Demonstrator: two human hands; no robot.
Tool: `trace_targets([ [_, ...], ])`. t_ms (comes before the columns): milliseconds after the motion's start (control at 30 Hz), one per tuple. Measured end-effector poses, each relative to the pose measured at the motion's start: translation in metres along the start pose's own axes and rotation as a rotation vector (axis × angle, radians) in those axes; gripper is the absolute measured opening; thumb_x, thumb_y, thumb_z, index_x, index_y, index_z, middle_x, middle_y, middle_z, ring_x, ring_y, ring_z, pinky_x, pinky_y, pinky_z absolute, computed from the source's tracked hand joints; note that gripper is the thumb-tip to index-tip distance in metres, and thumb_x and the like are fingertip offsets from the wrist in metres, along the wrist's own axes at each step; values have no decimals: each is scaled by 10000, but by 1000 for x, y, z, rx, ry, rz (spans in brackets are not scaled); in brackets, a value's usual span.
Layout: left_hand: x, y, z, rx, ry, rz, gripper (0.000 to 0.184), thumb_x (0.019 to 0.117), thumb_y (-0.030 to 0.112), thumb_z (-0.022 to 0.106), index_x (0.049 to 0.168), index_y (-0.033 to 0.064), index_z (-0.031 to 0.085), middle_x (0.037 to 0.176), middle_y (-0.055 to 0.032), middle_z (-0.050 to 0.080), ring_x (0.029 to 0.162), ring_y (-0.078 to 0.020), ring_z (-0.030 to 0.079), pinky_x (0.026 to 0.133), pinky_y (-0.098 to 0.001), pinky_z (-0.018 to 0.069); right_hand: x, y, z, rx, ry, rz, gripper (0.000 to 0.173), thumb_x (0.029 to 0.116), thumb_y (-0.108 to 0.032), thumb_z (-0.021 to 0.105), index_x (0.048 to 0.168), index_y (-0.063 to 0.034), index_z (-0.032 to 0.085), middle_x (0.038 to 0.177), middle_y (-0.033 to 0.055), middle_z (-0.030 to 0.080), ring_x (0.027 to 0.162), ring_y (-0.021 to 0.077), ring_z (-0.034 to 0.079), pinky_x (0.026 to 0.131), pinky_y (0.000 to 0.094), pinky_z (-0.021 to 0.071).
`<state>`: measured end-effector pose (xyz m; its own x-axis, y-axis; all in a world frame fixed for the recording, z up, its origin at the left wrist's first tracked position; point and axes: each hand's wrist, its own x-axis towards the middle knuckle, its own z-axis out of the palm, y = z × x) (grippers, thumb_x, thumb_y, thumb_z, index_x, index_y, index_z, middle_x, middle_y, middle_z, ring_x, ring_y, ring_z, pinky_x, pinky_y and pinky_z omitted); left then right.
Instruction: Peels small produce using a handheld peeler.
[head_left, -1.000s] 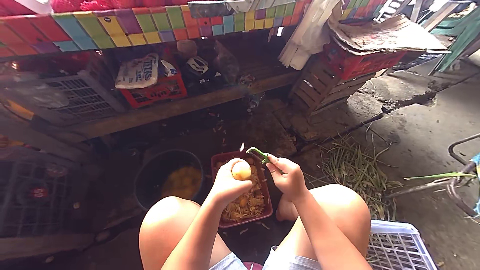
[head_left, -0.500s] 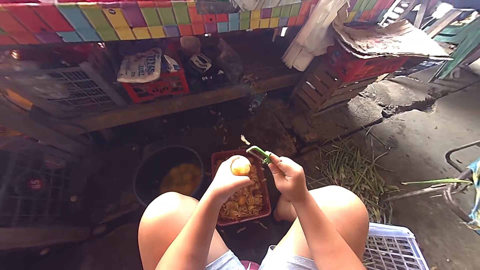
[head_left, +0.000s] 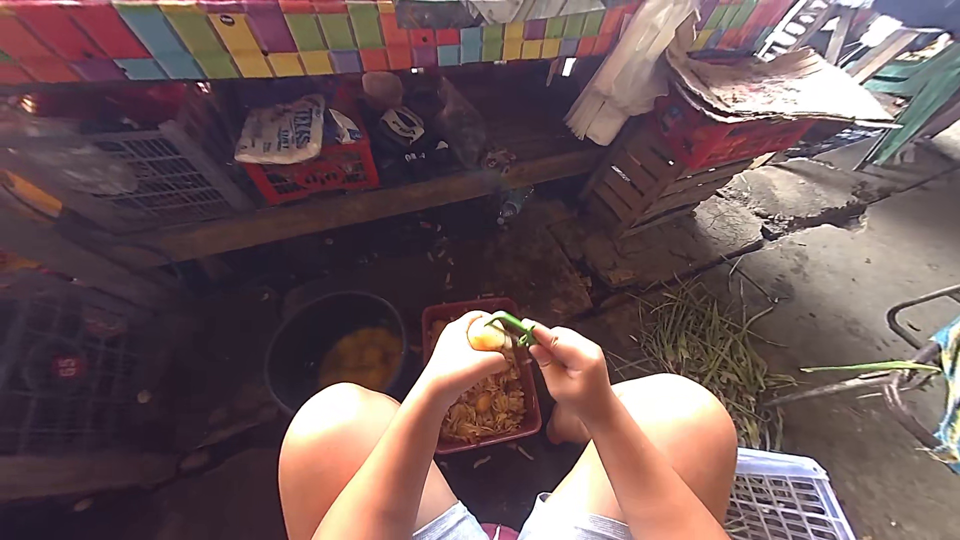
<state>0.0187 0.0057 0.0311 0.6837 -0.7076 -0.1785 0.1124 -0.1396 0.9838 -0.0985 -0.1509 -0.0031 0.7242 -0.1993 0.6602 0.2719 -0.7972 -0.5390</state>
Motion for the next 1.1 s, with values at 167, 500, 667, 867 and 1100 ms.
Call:
trace_targets([
  [167, -1, 0, 0, 33, -28, -23, 402, 631, 43, 675, 1030, 75, 634, 881, 37, 654, 752, -25, 628, 644, -214, 531, -2, 9, 4, 5, -51, -54, 297, 1031, -178, 553, 1163, -18, 764, 765, 112, 692, 700, 151, 648, 685, 269, 543],
  [500, 1, -2, 1, 58, 21, -17, 440, 626, 69, 678, 1063, 75, 629, 914, 22, 644, 780, -29, 624, 644, -210, 518, 2, 14, -1, -50, 29, 88, 281, 1005, -137, 584, 1175, 5, 757, 837, 114, 726, 770, 136, 684, 770, 263, 566],
  [667, 5, -5, 6, 177, 62, 13, 330, 659, 75, 747, 973, 118, 655, 877, 49, 665, 811, -35, 638, 721, -259, 543, -1, 0, 7, -19, -38, -27, 296, 1029, -193, 560, 1162, -34, 771, 746, 100, 680, 676, 153, 640, 648, 281, 538],
  [867, -1, 1, 3, 229, 32, 45, 447, 629, 83, 694, 1075, 75, 659, 931, 34, 658, 841, -20, 631, 731, -232, 529, 1, 20, 3, -120, -29, 155, 290, 998, -142, 583, 1189, -13, 759, 869, 130, 745, 797, 205, 718, 774, 352, 590],
  [1100, -2, 3, 5, 431, 29, -4, 429, 693, 104, 732, 1115, 76, 664, 961, -14, 670, 877, -101, 638, 773, -349, 534, -1, 11, 5, -64, -104, 181, 296, 1003, -153, 575, 1192, -17, 757, 903, 137, 756, 839, 228, 735, 802, 391, 600],
])
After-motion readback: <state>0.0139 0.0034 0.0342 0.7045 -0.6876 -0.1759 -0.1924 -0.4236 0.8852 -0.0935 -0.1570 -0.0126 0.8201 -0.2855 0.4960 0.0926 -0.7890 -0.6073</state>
